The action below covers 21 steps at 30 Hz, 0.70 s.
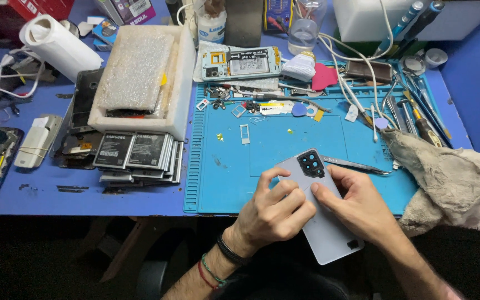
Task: Cleaning and scraping adhesive residue from the edges of a smartphone back cover using a cloth and a thin tool.
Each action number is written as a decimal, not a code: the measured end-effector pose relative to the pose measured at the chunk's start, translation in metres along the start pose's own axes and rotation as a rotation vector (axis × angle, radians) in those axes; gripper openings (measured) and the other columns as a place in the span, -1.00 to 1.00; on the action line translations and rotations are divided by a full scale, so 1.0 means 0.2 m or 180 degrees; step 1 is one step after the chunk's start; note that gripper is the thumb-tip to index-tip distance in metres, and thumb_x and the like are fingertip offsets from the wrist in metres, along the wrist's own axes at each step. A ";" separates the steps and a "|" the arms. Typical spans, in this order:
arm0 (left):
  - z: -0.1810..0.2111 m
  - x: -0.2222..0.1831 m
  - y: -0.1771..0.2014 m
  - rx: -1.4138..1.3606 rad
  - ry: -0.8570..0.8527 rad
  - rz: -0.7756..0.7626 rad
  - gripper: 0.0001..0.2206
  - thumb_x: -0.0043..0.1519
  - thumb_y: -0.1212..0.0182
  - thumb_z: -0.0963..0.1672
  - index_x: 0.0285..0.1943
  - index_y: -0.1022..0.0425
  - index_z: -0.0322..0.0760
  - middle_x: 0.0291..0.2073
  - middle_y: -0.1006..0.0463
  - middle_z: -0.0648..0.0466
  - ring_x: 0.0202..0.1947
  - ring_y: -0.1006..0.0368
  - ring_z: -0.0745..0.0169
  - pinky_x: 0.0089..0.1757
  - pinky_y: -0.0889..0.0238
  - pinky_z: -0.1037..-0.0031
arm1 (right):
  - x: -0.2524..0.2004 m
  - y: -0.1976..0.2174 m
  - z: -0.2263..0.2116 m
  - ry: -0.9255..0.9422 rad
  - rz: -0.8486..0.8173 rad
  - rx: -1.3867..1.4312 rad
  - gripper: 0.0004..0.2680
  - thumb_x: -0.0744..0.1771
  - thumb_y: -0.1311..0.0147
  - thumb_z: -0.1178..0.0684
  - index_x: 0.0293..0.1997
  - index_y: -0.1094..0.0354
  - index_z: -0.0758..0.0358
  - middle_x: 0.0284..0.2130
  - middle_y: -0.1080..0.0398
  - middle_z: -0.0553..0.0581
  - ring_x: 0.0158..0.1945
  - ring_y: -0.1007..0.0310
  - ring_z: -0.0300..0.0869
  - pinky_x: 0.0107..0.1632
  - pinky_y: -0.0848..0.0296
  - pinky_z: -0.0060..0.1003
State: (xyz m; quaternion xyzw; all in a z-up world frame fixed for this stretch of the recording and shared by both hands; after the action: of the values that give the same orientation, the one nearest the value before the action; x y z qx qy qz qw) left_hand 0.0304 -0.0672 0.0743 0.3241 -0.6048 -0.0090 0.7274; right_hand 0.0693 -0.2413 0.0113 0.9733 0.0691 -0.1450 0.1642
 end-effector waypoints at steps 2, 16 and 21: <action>0.01 0.01 0.01 -0.0019 -0.0089 -0.0036 -0.71 0.40 -0.02 -0.33 -0.42 -0.36 -0.28 -0.48 -0.24 0.08 -0.34 -0.31 0.12 0.02 -0.38 0.14 | -0.01 0.01 -0.01 0.0076 0.0212 -0.0501 -0.82 0.34 -0.10 0.08 -0.08 -0.63 0.21 -0.29 -0.58 -0.07 -0.23 -0.40 -0.37 -0.17 -0.46 -0.37; -0.02 -0.02 -0.02 -0.0142 0.0024 -0.0011 -0.70 0.37 -0.02 -0.34 -0.44 -0.36 -0.27 -0.45 -0.33 0.05 -0.36 -0.35 0.12 0.02 -0.41 0.10 | -0.05 0.02 0.01 0.0679 0.0046 -0.0376 -0.86 0.37 0.04 0.19 -0.10 -0.48 0.28 -0.30 -0.37 -0.12 -0.25 -0.20 -0.41 -0.20 -0.25 -0.45; -0.02 -0.03 -0.02 -0.0116 -0.0021 -0.0003 -0.73 0.34 -0.04 -0.35 -0.41 -0.42 -0.27 -0.45 -0.36 0.05 -0.32 -0.37 0.14 0.02 -0.42 0.09 | -0.05 0.04 0.01 0.0773 0.0113 -0.0764 -0.88 0.44 -0.03 0.09 -0.14 -0.49 0.25 -0.36 -0.34 -0.14 -0.28 -0.15 -0.39 -0.21 -0.22 -0.41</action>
State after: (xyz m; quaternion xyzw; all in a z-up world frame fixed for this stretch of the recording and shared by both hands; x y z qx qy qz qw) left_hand 0.0340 -0.0670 0.0674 0.3110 -0.6068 -0.0214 0.7311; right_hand 0.0598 -0.2509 0.0149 0.9581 0.0881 -0.0142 0.2722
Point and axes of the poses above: each hand's wrist, its own x-axis towards the middle knuckle, its own y-axis out of the back of the hand, z = x × y, the point moved 6 cm from there along x, towards the middle knuckle
